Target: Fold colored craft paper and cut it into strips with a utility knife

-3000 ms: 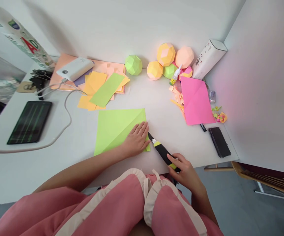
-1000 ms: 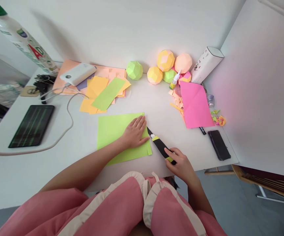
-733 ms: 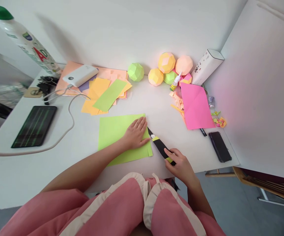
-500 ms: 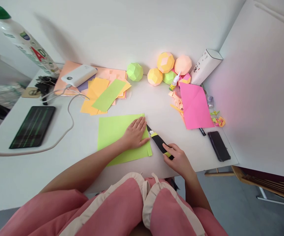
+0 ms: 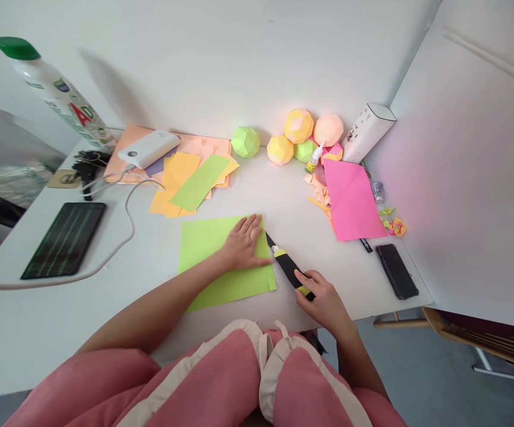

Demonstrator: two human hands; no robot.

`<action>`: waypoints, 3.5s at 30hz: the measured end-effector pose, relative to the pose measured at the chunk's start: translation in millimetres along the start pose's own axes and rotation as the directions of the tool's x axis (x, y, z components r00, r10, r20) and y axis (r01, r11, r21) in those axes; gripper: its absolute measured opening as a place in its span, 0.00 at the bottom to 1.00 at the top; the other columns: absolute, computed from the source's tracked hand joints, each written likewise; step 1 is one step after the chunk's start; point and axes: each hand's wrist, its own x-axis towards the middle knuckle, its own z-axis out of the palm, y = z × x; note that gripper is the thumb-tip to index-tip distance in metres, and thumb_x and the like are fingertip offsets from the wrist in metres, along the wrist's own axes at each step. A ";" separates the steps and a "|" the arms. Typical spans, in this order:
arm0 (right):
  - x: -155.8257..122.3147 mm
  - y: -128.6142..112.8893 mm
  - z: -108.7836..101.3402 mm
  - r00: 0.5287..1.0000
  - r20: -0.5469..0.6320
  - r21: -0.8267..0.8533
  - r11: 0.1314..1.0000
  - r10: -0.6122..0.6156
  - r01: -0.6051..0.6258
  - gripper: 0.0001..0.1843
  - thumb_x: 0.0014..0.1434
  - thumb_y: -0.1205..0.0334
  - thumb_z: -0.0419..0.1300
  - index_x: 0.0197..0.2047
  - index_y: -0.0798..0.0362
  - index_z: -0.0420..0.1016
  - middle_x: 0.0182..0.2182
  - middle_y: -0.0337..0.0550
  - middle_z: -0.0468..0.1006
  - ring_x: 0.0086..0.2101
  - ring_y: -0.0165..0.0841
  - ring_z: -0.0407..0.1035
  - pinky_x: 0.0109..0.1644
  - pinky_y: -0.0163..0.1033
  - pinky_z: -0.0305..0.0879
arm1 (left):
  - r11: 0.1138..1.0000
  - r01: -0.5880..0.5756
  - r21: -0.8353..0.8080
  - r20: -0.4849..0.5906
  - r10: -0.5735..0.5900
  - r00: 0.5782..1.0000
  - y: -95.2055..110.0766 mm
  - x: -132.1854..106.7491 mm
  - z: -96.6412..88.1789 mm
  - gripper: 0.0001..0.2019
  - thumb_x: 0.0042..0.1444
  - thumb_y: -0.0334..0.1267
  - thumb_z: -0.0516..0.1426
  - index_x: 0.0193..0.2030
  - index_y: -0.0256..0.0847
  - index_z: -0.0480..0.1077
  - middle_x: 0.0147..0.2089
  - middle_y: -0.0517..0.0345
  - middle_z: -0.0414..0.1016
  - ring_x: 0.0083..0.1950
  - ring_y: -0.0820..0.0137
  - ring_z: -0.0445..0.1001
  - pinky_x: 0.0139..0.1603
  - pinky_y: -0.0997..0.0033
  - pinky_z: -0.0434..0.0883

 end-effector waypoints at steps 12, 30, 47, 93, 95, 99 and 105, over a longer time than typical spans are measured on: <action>20.6 6.7 6.2 1.000 -0.003 -0.013 1.000 0.021 -0.021 0.23 0.60 0.65 0.54 0.57 0.49 0.73 0.43 0.47 0.75 0.35 0.32 0.73 0.38 0.38 0.74 | 1.000 -0.002 0.014 0.030 0.002 1.000 1.1 0.7 1.2 0.46 0.49 0.73 0.50 0.57 0.29 0.64 0.73 0.34 0.41 0.74 0.52 0.40 0.73 0.53 0.42; 44.5 13.8 20.0 0.998 -0.007 0.037 0.997 0.067 -0.067 0.24 0.58 0.65 0.56 0.58 0.50 0.73 0.42 0.46 0.74 0.37 0.32 0.74 0.43 0.38 0.74 | 1.000 -0.009 0.022 -0.008 0.010 1.000 0.7 -0.4 3.4 0.44 0.50 0.73 0.49 0.56 0.32 0.65 0.74 0.37 0.42 0.74 0.52 0.40 0.73 0.54 0.42; 56.8 20.2 32.6 0.997 -0.064 0.044 0.998 0.041 -0.038 0.24 0.56 0.65 0.57 0.57 0.50 0.74 0.41 0.45 0.74 0.37 0.32 0.73 0.43 0.38 0.73 | 1.000 -0.016 0.012 -0.029 0.016 0.999 1.3 -0.9 4.2 0.43 0.50 0.72 0.49 0.57 0.33 0.64 0.74 0.38 0.43 0.74 0.52 0.41 0.73 0.53 0.43; 40.6 7.3 36.1 0.988 0.034 0.705 0.697 0.151 -0.131 0.19 0.60 0.53 0.58 0.51 0.51 0.76 0.31 0.40 0.75 0.23 0.27 0.68 0.26 0.35 0.71 | 0.236 0.185 -0.954 0.150 -0.159 0.976 61.9 -30.8 -35.3 0.15 0.60 0.54 0.51 0.39 0.45 0.55 0.22 0.67 0.71 0.24 0.71 0.73 0.27 0.71 0.69; 41.8 7.3 32.6 0.967 0.014 0.681 0.705 0.254 -0.195 0.18 0.58 0.52 0.59 0.47 0.51 0.79 0.32 0.42 0.77 0.22 0.28 0.67 0.25 0.36 0.70 | 0.388 0.173 -0.905 0.114 -0.170 0.979 61.7 -32.1 -34.5 0.14 0.62 0.52 0.48 0.43 0.44 0.56 0.29 0.59 0.76 0.31 0.66 0.77 0.33 0.65 0.73; 42.6 25.2 21.1 0.842 -0.179 0.627 0.719 0.508 -0.301 0.22 0.60 0.50 0.54 0.49 0.56 0.77 0.36 0.48 0.79 0.25 0.31 0.68 0.30 0.40 0.70 | 0.903 0.155 -0.400 -0.062 -0.195 0.979 60.9 -35.4 -25.3 0.24 0.60 0.50 0.51 0.57 0.34 0.62 0.61 0.34 0.68 0.65 0.48 0.63 0.62 0.43 0.61; 40.7 67.5 7.9 0.573 -0.754 0.034 0.891 0.320 -0.453 0.19 0.57 0.59 0.53 0.48 0.59 0.75 0.46 0.59 0.73 0.51 0.49 0.63 0.54 0.62 0.61 | 0.983 0.170 0.070 0.181 -0.180 0.967 54.5 -34.3 -4.6 0.36 0.62 0.54 0.49 0.68 0.28 0.55 0.73 0.32 0.42 0.73 0.41 0.38 0.68 0.37 0.43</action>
